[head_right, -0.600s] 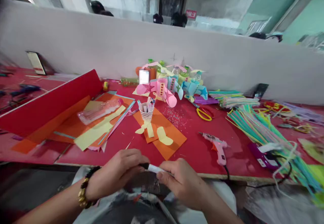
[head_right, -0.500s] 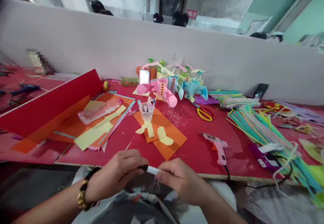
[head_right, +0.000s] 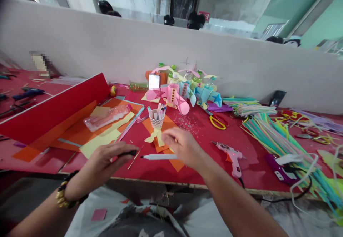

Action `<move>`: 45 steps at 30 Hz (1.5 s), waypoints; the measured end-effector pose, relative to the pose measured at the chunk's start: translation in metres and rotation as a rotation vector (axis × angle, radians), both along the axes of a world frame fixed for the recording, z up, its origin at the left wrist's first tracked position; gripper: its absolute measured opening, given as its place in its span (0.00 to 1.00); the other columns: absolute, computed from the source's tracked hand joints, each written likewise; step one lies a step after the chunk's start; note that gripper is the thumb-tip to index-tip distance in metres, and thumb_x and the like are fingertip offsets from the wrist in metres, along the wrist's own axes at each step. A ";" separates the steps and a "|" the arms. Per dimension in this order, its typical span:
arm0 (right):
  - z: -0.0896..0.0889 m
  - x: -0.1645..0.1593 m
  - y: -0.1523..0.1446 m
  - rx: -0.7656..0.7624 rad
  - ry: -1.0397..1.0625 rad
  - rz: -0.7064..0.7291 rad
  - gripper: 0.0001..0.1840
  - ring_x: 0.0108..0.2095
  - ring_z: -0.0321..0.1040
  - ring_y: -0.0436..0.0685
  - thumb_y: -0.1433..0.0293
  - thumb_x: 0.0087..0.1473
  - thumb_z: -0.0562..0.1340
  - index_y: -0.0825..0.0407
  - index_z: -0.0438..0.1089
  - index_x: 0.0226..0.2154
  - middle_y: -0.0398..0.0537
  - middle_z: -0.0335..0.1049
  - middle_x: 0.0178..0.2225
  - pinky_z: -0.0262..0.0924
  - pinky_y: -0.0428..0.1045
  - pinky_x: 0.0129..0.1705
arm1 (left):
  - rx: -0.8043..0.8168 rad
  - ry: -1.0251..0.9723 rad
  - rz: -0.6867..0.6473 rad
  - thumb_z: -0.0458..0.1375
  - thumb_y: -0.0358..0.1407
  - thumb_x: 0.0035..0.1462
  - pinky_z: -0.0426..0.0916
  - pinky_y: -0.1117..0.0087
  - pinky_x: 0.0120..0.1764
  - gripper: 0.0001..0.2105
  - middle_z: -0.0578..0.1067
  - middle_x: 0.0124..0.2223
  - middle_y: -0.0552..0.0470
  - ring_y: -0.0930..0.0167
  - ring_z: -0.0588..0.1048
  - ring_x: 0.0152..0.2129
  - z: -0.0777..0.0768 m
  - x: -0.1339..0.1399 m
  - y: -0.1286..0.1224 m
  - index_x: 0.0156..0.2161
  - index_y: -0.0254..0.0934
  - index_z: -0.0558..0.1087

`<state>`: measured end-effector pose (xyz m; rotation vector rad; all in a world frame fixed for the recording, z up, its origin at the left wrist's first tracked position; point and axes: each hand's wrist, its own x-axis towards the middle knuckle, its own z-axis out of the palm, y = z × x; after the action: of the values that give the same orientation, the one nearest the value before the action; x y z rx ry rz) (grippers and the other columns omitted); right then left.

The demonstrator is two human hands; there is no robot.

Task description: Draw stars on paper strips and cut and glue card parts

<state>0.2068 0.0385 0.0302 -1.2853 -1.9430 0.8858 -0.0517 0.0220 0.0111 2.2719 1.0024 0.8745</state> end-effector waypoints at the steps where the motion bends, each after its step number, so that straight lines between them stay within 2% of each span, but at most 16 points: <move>1: 0.005 -0.006 0.014 0.102 -0.031 -0.036 0.16 0.33 0.65 0.52 0.59 0.59 0.57 0.52 0.73 0.39 0.46 0.69 0.33 0.57 0.46 0.35 | 0.004 -0.008 0.047 0.54 0.33 0.61 0.66 0.77 0.36 0.08 0.77 0.37 0.53 0.74 0.74 0.32 0.001 -0.003 0.003 0.45 0.41 0.73; 3: 0.008 -0.022 0.038 0.142 -0.028 -0.028 0.13 0.30 0.66 0.52 0.63 0.59 0.57 0.53 0.73 0.35 0.46 0.70 0.30 0.58 0.46 0.34 | -0.017 -0.007 0.104 0.54 0.34 0.61 0.66 0.76 0.35 0.08 0.77 0.37 0.53 0.74 0.75 0.31 -0.004 -0.003 0.008 0.44 0.41 0.74; 5: 0.004 -0.035 0.050 0.125 -0.017 -0.048 0.16 0.24 0.64 0.51 0.64 0.61 0.53 0.53 0.72 0.30 0.44 0.68 0.24 0.57 0.47 0.29 | -0.070 -0.019 0.162 0.53 0.35 0.62 0.67 0.74 0.36 0.09 0.77 0.37 0.51 0.72 0.75 0.32 -0.022 0.004 0.009 0.43 0.39 0.74; 7: -0.009 -0.040 0.046 0.309 -0.012 -0.193 0.15 0.27 0.65 0.52 0.65 0.61 0.53 0.53 0.72 0.31 0.47 0.70 0.28 0.58 0.47 0.31 | -0.073 -0.087 0.307 0.53 0.36 0.62 0.68 0.73 0.35 0.09 0.77 0.36 0.49 0.70 0.75 0.32 -0.047 0.013 0.003 0.42 0.37 0.73; 8: -0.019 -0.038 0.039 0.388 -0.020 -0.198 0.14 0.31 0.66 0.54 0.65 0.61 0.53 0.53 0.71 0.34 0.49 0.71 0.32 0.59 0.48 0.33 | -0.061 -0.116 0.377 0.52 0.36 0.62 0.68 0.72 0.37 0.09 0.77 0.38 0.48 0.69 0.75 0.34 -0.061 0.015 -0.002 0.43 0.37 0.73; 9: -0.030 -0.034 0.031 0.430 -0.056 -0.112 0.11 0.35 0.67 0.56 0.66 0.61 0.54 0.52 0.71 0.38 0.50 0.71 0.35 0.60 0.49 0.36 | -0.053 -0.130 0.393 0.52 0.36 0.63 0.68 0.70 0.40 0.09 0.76 0.40 0.47 0.68 0.74 0.37 -0.072 0.017 -0.007 0.44 0.37 0.72; 11: -0.053 -0.024 0.014 0.473 -0.254 0.152 0.13 0.43 0.65 0.60 0.66 0.57 0.60 0.52 0.69 0.45 0.53 0.70 0.42 0.60 0.54 0.45 | -0.061 -0.139 0.375 0.50 0.35 0.63 0.67 0.69 0.42 0.10 0.75 0.42 0.47 0.68 0.73 0.40 -0.089 0.017 -0.015 0.46 0.39 0.71; 13: -0.075 -0.016 0.002 0.472 -0.468 0.160 0.12 0.44 0.63 0.61 0.70 0.57 0.60 0.52 0.69 0.45 0.54 0.70 0.43 0.59 0.57 0.47 | -0.093 -0.142 0.365 0.51 0.35 0.63 0.66 0.68 0.44 0.10 0.75 0.42 0.48 0.68 0.73 0.41 -0.096 0.013 -0.016 0.46 0.39 0.72; 17: -0.102 -0.017 -0.003 0.446 -0.717 0.125 0.03 0.39 0.60 0.60 0.73 0.57 0.59 0.53 0.70 0.35 0.51 0.69 0.35 0.57 0.55 0.41 | -0.172 -0.135 0.349 0.51 0.37 0.63 0.67 0.69 0.41 0.11 0.74 0.41 0.47 0.68 0.73 0.39 -0.096 0.005 -0.003 0.45 0.39 0.73; 22: -0.109 -0.023 0.002 0.495 -0.775 0.139 0.07 0.35 0.58 0.60 0.74 0.59 0.56 0.54 0.67 0.31 0.51 0.66 0.32 0.55 0.54 0.37 | -0.235 -0.106 0.301 0.50 0.37 0.64 0.68 0.69 0.41 0.12 0.75 0.42 0.47 0.68 0.73 0.39 -0.100 0.003 0.005 0.47 0.40 0.74; 29: -0.094 -0.010 -0.008 0.361 -0.496 0.143 0.08 0.35 0.60 0.56 0.75 0.62 0.50 0.55 0.64 0.37 0.52 0.63 0.36 0.60 0.51 0.38 | -0.299 -0.138 0.293 0.53 0.39 0.62 0.69 0.65 0.46 0.12 0.77 0.45 0.47 0.67 0.75 0.42 -0.101 0.003 0.003 0.46 0.40 0.74; 38: -0.079 -0.009 -0.020 0.261 -0.380 0.199 0.08 0.35 0.61 0.56 0.75 0.63 0.49 0.54 0.62 0.38 0.51 0.62 0.36 0.62 0.51 0.38 | -0.262 -0.123 0.209 0.55 0.35 0.60 0.69 0.70 0.42 0.08 0.78 0.41 0.50 0.69 0.76 0.38 -0.079 0.013 0.001 0.42 0.40 0.75; 42: -0.064 -0.009 -0.028 0.186 -0.325 0.242 0.04 0.36 0.62 0.55 0.75 0.61 0.53 0.52 0.62 0.38 0.50 0.63 0.38 0.61 0.50 0.39 | -0.235 -0.103 0.127 0.56 0.34 0.60 0.68 0.73 0.36 0.07 0.78 0.36 0.51 0.71 0.75 0.33 -0.068 0.018 -0.003 0.41 0.40 0.76; 45: -0.057 -0.009 -0.034 0.187 -0.320 0.231 0.03 0.36 0.62 0.55 0.74 0.60 0.55 0.52 0.63 0.38 0.50 0.64 0.37 0.61 0.50 0.38 | -0.203 -0.121 0.101 0.55 0.34 0.60 0.67 0.74 0.35 0.07 0.77 0.34 0.51 0.72 0.75 0.31 -0.061 0.023 -0.006 0.40 0.39 0.76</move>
<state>0.1979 0.0046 -0.0263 -1.1634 -2.4005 0.6133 -0.0288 0.0157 -0.0497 1.9905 1.1062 0.8967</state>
